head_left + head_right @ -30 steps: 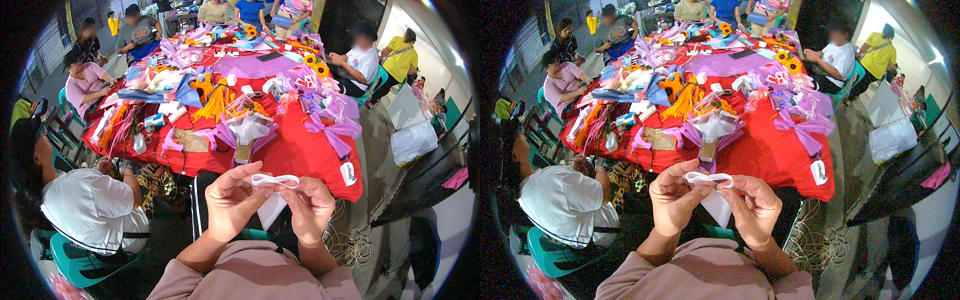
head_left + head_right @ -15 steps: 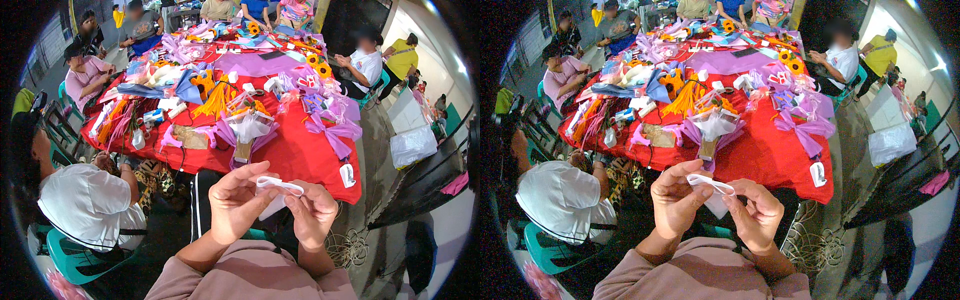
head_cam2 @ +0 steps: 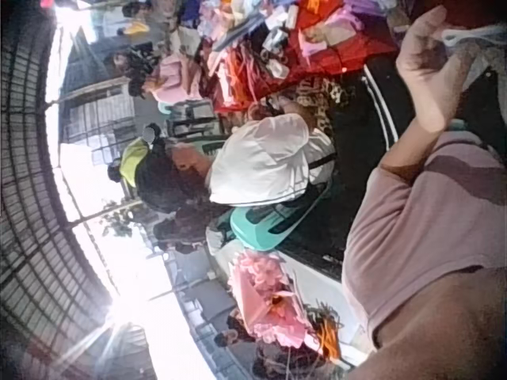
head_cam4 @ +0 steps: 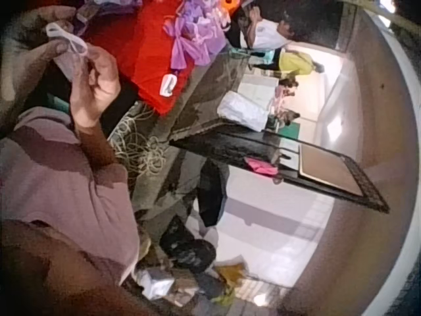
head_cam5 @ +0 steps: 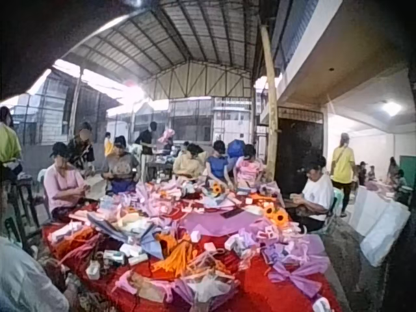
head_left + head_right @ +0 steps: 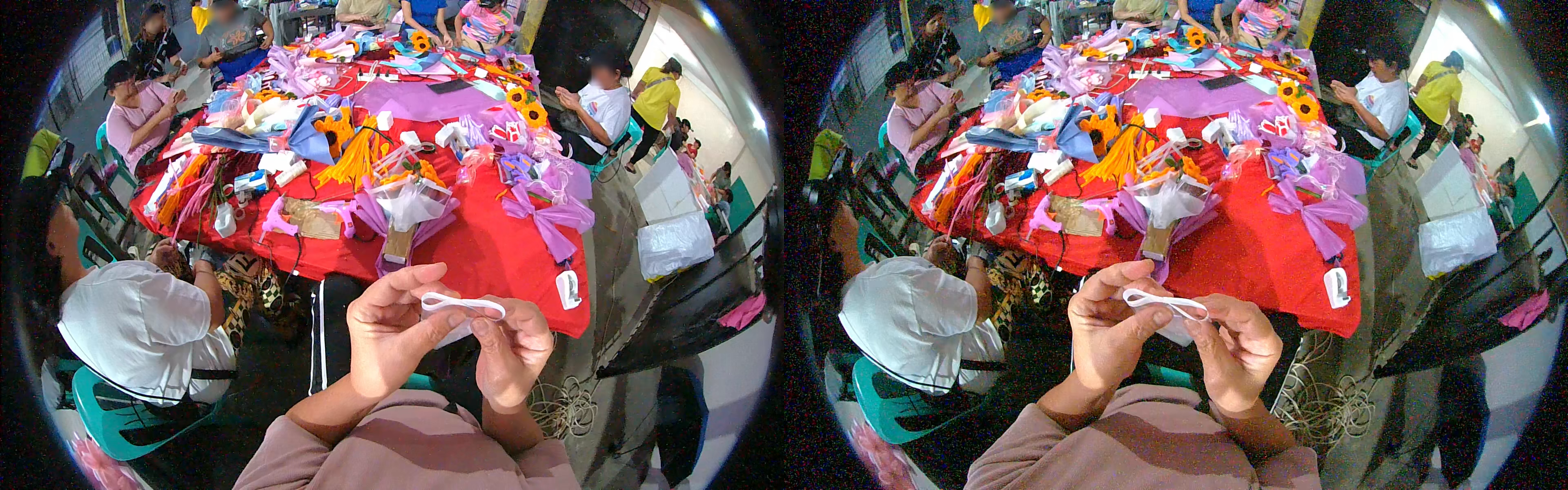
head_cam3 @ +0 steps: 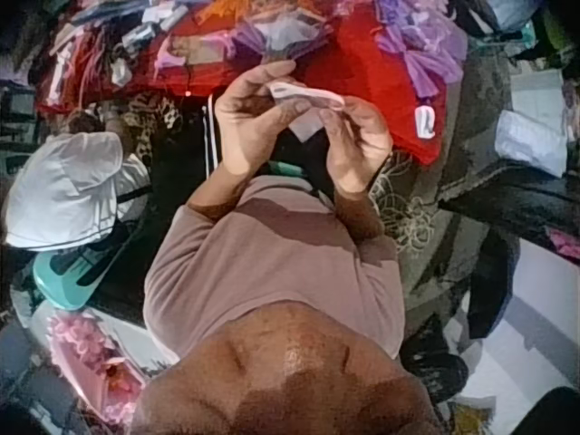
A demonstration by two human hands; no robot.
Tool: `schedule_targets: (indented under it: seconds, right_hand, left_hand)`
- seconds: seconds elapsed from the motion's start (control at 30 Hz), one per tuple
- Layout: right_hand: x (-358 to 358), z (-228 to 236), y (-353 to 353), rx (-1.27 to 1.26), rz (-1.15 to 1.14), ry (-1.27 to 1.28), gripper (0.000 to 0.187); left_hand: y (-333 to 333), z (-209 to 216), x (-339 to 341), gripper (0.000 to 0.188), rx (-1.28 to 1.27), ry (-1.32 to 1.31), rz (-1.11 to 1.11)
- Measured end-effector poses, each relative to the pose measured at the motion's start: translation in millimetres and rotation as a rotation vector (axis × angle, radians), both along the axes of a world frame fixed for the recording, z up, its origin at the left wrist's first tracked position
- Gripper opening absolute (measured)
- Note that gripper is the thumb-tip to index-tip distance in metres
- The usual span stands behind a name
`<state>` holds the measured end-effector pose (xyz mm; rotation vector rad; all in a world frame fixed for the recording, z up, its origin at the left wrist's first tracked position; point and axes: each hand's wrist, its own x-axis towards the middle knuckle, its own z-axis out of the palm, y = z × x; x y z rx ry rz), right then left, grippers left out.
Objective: The person folds purple and white tissue paper into layers and secures them with adhesive tape to assemble a small decorative bouquet.
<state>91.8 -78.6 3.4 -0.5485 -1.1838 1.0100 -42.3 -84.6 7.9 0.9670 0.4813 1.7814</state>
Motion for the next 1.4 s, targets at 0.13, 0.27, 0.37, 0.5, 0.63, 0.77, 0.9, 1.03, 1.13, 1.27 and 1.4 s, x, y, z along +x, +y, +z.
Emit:
schedule_targets:
  seconds: [0.13,0.27,0.37,0.5,0.63,0.77,0.9,1.03,1.13,1.27,1.4]
  right_hand:
    - [-1.0,-1.0,2.3,-0.015,0.004,0.006,0.017]
    - [0.9,-4.3,3.4,-0.021,-0.020,-0.033,0.017]
    - [1.7,-4.2,3.3,-0.058,-0.015,-0.047,0.017]
    - [0.5,-3.2,4.2,-0.088,-0.001,-0.028,0.016]
    - [3.3,-3.4,4.7,-0.070,0.020,-0.031,0.014]
    - [3.9,-4.9,4.5,-0.069,0.007,-0.056,0.013]
    - [4.0,-3.8,5.7,-0.061,0.012,-0.082,0.013]
    - [7.0,-2.8,7.6,-0.114,0.090,-0.101,0.018]
    - [12.5,3.9,18.2,0.025,0.068,-0.218,0.028]
    - [24.8,46.0,24.6,0.306,-0.229,-0.754,0.039]
    - [21.6,58.1,40.5,0.477,-0.126,-0.991,0.024]
  left_hand:
    - [2.4,-3.0,-0.3,0.041,-0.035,0.007,-0.006]
    - [3.5,-1.7,1.2,0.039,-0.063,0.018,-0.005]
    - [5.5,-1.7,1.7,0.038,-0.061,0.043,0.018]
    - [7.7,-5.7,2.2,0.039,-0.026,0.043,0.007]
    - [8.3,-3.8,4.8,0.038,-0.043,0.028,0.006]
    - [8.2,-5.0,3.7,0.036,-0.036,0.056,0.002]
    - [7.0,-2.6,3.9,0.035,0.002,0.178,0.042]
    - [8.4,0.7,6.8,0.035,-0.027,0.240,0.124]
    - [9.9,3.7,3.1,0.035,-0.064,0.331,0.137]
    - [15.7,-2.9,-2.4,0.036,-0.095,0.512,0.096]
    - [21.2,-8.9,-5.5,0.037,-0.053,0.593,0.063]
